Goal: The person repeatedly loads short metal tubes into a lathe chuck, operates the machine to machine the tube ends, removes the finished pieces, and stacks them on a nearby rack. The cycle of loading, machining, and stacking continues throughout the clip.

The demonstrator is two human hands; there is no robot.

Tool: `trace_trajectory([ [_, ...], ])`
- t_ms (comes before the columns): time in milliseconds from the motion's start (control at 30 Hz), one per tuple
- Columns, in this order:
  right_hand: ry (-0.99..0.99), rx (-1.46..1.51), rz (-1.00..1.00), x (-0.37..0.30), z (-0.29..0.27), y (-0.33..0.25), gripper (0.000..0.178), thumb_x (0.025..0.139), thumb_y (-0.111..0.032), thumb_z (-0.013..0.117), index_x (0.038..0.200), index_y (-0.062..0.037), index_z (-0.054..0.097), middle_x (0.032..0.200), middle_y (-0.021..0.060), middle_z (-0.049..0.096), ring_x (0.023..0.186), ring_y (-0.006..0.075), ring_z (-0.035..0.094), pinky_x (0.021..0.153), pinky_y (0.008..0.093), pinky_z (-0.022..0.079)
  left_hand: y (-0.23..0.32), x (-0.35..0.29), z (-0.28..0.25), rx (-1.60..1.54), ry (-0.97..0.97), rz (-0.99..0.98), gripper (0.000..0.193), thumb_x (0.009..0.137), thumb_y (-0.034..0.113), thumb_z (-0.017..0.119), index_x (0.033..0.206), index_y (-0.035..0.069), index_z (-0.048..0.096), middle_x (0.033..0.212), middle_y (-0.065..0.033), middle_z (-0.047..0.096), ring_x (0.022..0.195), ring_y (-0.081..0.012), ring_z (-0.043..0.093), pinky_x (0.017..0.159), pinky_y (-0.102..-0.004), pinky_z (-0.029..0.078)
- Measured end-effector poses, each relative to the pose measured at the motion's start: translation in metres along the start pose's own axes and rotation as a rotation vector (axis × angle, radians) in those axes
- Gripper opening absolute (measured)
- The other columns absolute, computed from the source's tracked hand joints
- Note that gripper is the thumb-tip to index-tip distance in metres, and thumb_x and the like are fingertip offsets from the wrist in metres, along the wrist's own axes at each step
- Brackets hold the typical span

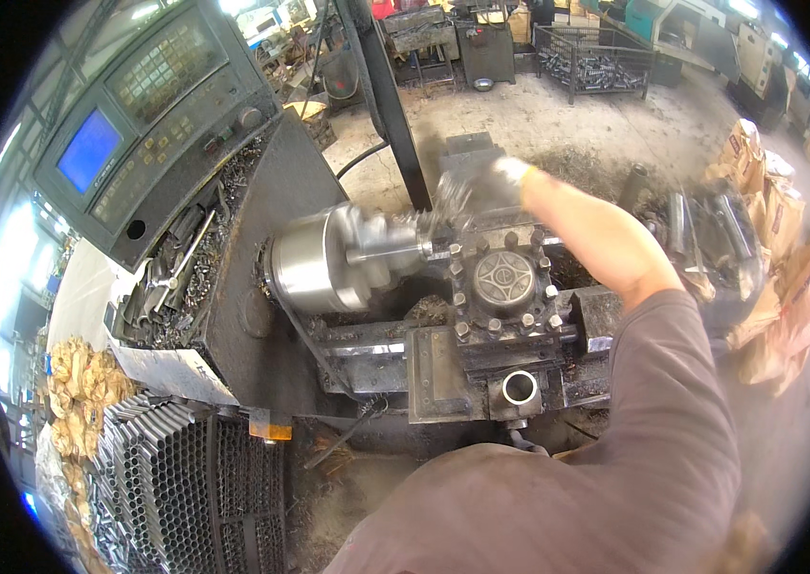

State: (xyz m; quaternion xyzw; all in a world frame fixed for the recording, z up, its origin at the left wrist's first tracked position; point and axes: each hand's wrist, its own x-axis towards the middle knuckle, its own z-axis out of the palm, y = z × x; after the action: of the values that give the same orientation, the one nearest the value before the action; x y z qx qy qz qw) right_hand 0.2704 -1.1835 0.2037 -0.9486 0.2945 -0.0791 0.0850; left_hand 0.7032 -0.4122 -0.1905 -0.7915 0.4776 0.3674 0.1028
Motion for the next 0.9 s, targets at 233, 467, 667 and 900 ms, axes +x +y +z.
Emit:
trace_trajectory([
  [233, 0.176, -0.214, 0.548, -0.094, 0.019, 0.108, 0.027, 0.094, -0.028, 0.069, 0.107, -0.0089, 0.082, 0.105, 0.0145, 0.082, 0.095, 0.0303, 0.08, 0.081, 0.0419, 0.062, 0.002, 0.035, -0.025, 0.167, 0.067, 0.27, 0.019, 0.094, 0.025, 0.07, 0.105, 0.009, 0.073, 0.111, -0.011, 0.073, 0.103, -0.0336, 0.069, 0.087, -0.0467, 0.055],
  [467, -0.337, -0.333, 0.67, -0.096, 0.045, 0.097, 0.04, 0.093, -0.028, 0.07, 0.127, -0.0075, 0.076, 0.12, 0.0173, 0.079, 0.111, 0.0339, 0.076, 0.096, 0.043, 0.06, 0.037, 0.077, -0.053, 0.229, 0.348, 0.423, 0.016, 0.092, 0.02, 0.07, 0.104, 0.01, 0.074, 0.117, -0.0134, 0.075, 0.113, -0.0367, 0.07, 0.093, -0.0494, 0.058],
  [667, 0.59, -0.22, 0.538, -0.027, -0.129, 0.118, 0.041, 0.098, -0.011, 0.06, 0.137, -0.0114, 0.072, 0.132, 0.0151, 0.077, 0.109, 0.0298, 0.079, 0.103, 0.0361, 0.062, 0.031, 0.085, -0.045, 0.222, 0.277, 0.409, 0.012, 0.091, 0.019, 0.07, 0.1, 0.011, 0.073, 0.109, -0.016, 0.075, 0.104, -0.0385, 0.072, 0.087, -0.05, 0.059],
  [900, -0.43, 0.294, 0.117, 0.059, -0.008, -0.073, 0.042, 0.09, -0.036, 0.082, 0.121, -0.0074, 0.08, 0.109, 0.0122, 0.082, 0.097, 0.0231, 0.077, 0.08, 0.0428, 0.061, 0.094, 0.044, -0.101, -0.012, 0.331, 0.183, 0.02, 0.098, 0.024, 0.065, 0.11, 0.009, 0.072, 0.104, -0.0202, 0.076, 0.103, -0.0437, 0.072, 0.086, -0.0505, 0.059],
])
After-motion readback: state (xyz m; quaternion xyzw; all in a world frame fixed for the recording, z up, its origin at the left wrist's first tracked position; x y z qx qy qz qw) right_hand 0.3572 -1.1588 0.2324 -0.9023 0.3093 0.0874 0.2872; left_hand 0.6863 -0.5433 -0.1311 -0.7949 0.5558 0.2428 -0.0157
